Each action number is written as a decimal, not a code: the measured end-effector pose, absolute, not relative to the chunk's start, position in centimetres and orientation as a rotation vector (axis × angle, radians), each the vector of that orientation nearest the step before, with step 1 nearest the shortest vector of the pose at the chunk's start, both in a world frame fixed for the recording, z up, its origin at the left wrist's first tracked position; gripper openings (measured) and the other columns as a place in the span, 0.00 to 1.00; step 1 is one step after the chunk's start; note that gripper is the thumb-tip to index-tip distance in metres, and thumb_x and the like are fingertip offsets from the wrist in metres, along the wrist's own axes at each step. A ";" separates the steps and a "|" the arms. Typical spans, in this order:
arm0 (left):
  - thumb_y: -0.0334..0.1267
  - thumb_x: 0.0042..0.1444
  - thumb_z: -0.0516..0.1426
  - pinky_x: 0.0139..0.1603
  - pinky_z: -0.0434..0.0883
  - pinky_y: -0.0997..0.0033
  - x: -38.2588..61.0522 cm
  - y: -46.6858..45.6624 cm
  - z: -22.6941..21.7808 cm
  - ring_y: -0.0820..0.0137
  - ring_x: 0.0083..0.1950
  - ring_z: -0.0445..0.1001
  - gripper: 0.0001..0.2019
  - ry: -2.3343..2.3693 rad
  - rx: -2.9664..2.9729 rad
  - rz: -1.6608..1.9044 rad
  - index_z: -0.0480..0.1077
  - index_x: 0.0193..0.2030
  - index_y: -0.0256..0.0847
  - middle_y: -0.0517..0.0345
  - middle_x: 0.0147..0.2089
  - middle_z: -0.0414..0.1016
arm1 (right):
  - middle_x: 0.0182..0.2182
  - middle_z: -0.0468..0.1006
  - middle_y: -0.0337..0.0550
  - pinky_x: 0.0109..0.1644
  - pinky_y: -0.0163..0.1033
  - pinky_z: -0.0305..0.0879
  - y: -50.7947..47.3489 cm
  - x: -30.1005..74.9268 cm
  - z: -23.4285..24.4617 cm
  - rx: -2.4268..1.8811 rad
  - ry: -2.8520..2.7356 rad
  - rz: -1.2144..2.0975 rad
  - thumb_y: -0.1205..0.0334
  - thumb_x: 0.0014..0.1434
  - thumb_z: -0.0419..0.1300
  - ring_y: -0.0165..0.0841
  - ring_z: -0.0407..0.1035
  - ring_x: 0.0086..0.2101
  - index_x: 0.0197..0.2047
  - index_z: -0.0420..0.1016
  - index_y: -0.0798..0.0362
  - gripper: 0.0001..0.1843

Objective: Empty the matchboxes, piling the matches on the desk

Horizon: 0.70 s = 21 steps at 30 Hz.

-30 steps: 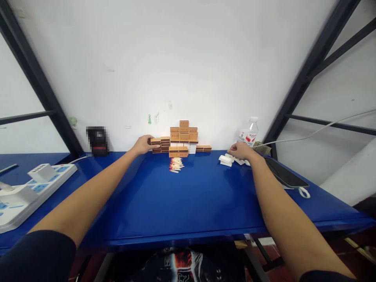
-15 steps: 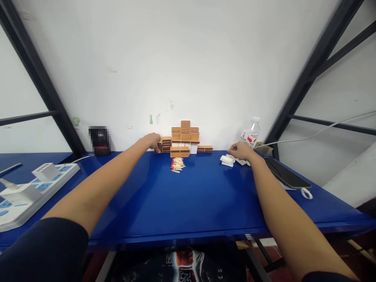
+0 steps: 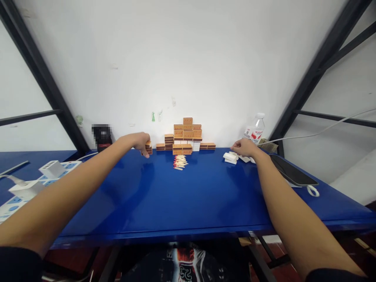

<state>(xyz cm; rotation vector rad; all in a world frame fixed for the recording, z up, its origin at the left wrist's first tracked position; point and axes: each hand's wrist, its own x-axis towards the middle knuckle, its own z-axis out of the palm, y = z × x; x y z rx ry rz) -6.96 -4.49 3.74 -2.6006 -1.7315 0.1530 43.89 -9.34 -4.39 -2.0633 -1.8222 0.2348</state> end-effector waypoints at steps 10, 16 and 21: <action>0.51 0.33 0.73 0.32 0.62 0.64 -6.4 -8.2 2.9 0.60 0.28 0.71 0.20 -1.600 -2.785 0.101 0.70 0.22 0.44 0.57 0.23 0.73 | 0.27 0.82 0.46 0.30 0.37 0.63 -9.7 41.9 -2.6 -1.922 -1.894 0.098 0.55 0.62 0.62 0.34 0.73 0.26 0.34 0.81 0.55 0.13; 0.57 0.31 0.74 0.30 0.61 0.64 -3.6 -10.0 3.2 0.62 0.27 0.70 0.24 -1.470 -2.845 0.089 0.69 0.23 0.45 0.58 0.24 0.72 | 0.30 0.83 0.47 0.35 0.38 0.63 -10.1 39.0 -2.0 -1.839 -1.947 -0.022 0.58 0.63 0.60 0.36 0.74 0.30 0.35 0.82 0.56 0.12; 0.60 0.35 0.72 0.29 0.57 0.65 -3.5 -10.9 2.6 0.64 0.26 0.67 0.28 -1.444 -2.857 0.141 0.62 0.21 0.45 0.58 0.24 0.70 | 0.31 0.83 0.47 0.36 0.38 0.64 -10.3 37.6 -2.0 -1.787 -2.024 -0.010 0.59 0.63 0.60 0.35 0.74 0.31 0.36 0.83 0.56 0.12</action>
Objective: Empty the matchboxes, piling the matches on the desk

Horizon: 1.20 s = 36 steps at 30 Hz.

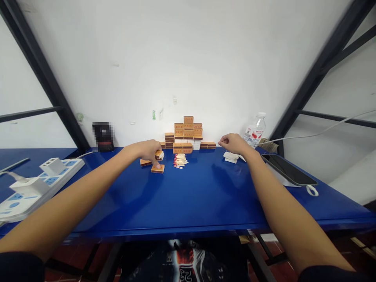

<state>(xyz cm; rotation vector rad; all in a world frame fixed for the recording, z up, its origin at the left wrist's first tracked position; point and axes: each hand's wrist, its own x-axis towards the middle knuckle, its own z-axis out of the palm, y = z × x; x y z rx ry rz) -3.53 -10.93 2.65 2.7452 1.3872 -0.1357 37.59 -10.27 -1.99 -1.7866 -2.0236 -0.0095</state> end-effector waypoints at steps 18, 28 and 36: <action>0.59 0.41 0.70 0.30 0.48 0.67 -4.1 -7.8 2.0 0.72 0.23 0.52 0.31 1.410 2.666 0.079 0.54 0.20 0.44 0.63 0.20 0.57 | 0.29 0.82 0.47 0.37 0.39 0.62 -10.4 36.1 -2.3 -1.741 -2.069 0.015 0.61 0.62 0.61 0.35 0.72 0.30 0.37 0.85 0.57 0.11; 0.65 0.45 0.69 0.33 0.61 0.67 -1.4 -11.8 2.6 0.62 0.31 0.71 0.29 1.182 2.828 0.372 0.73 0.43 0.43 0.57 0.31 0.74 | 0.31 0.80 0.44 0.28 0.33 0.64 -13.8 28.3 -1.0 -1.279 -1.936 0.490 0.49 0.73 0.54 0.28 0.69 0.27 0.41 0.81 0.55 0.21; 0.42 0.54 0.69 0.37 0.68 0.69 1.5 -15.0 -0.6 0.60 0.42 0.80 0.22 0.942 2.761 0.704 0.67 0.51 0.41 0.52 0.44 0.81 | 0.26 0.76 0.37 0.18 0.31 0.67 -17.3 19.4 -3.0 -0.953 -1.644 1.158 0.56 0.58 0.73 0.29 0.71 0.23 0.44 0.70 0.52 0.18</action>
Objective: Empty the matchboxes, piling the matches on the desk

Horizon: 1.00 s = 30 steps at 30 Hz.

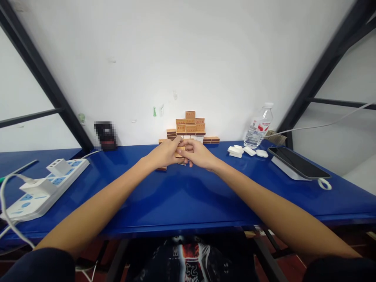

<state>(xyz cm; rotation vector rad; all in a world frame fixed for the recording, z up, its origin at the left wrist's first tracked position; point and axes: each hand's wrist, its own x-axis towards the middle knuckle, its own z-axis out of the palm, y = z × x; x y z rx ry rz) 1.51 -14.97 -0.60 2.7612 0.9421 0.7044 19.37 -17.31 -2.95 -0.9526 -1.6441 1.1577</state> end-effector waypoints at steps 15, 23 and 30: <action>0.49 0.56 0.69 0.37 0.77 0.66 -0.2 -13.5 -4.6 0.65 0.37 0.81 0.21 1.085 2.402 1.264 0.77 0.52 0.41 0.52 0.48 0.84 | 0.40 0.80 0.48 0.26 0.33 0.74 -15.3 20.8 -4.1 -1.076 -1.270 0.812 0.44 0.61 0.67 0.34 0.75 0.36 0.38 0.71 0.51 0.19; 0.48 0.60 0.66 0.38 0.74 0.66 0.2 -14.2 -4.5 0.65 0.36 0.79 0.20 1.072 2.460 1.307 0.78 0.55 0.42 0.53 0.47 0.85 | 0.33 0.79 0.45 0.24 0.33 0.73 -16.2 18.6 -5.1 -1.070 -1.303 1.012 0.51 0.61 0.69 0.33 0.74 0.32 0.37 0.75 0.52 0.14; 0.52 0.53 0.70 0.37 0.74 0.67 0.7 -14.4 -4.7 0.63 0.40 0.80 0.23 1.048 2.211 1.350 0.80 0.52 0.42 0.53 0.48 0.85 | 0.38 0.80 0.47 0.27 0.33 0.76 -16.3 20.2 -3.6 -0.979 -1.196 1.292 0.53 0.64 0.67 0.32 0.76 0.34 0.37 0.74 0.52 0.12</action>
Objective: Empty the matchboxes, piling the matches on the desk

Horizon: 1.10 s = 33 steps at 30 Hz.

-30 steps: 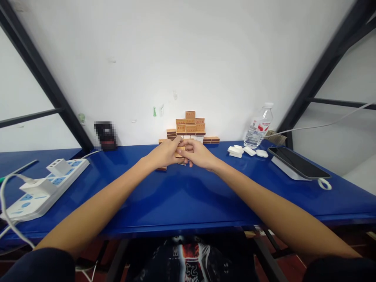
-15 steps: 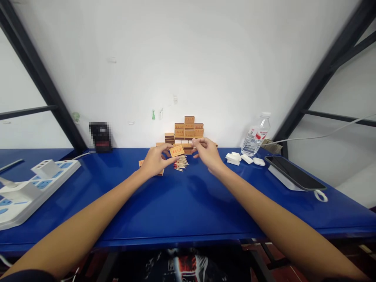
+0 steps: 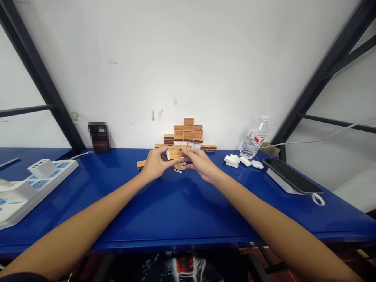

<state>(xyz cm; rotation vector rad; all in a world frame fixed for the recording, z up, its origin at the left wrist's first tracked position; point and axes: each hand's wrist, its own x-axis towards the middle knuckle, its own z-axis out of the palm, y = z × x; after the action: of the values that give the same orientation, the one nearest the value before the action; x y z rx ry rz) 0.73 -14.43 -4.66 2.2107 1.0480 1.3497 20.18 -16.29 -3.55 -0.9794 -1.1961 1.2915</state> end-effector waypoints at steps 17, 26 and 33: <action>0.48 0.52 0.71 0.38 0.76 0.65 0.5 -14.2 -4.7 0.65 0.37 0.80 0.22 1.131 2.254 1.385 0.80 0.51 0.41 0.51 0.49 0.85 | 0.36 0.77 0.40 0.26 0.31 0.73 -14.4 21.8 -4.0 -1.013 -1.184 0.989 0.52 0.54 0.73 0.30 0.73 0.32 0.45 0.69 0.51 0.22; 0.46 0.53 0.68 0.44 0.77 0.63 0.9 -14.9 -4.3 0.61 0.43 0.81 0.20 1.133 2.194 1.485 0.82 0.51 0.40 0.51 0.47 0.86 | 0.34 0.76 0.40 0.31 0.35 0.77 -17.0 18.5 -4.3 -0.879 -1.367 1.178 0.42 0.57 0.69 0.33 0.74 0.35 0.39 0.67 0.48 0.22; 0.47 0.52 0.70 0.42 0.77 0.64 1.0 -14.9 -4.2 0.61 0.42 0.82 0.20 1.197 2.230 1.483 0.83 0.50 0.40 0.53 0.45 0.86 | 0.46 0.74 0.43 0.32 0.36 0.73 -15.6 21.1 -4.3 -1.015 -1.213 0.562 0.45 0.61 0.66 0.33 0.72 0.38 0.50 0.65 0.45 0.21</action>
<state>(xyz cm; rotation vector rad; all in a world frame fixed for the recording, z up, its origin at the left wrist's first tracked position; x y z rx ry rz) 0.98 -14.86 -4.21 2.2302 1.1969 1.4827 21.06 -15.57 -4.30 -1.0150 -1.2125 0.5624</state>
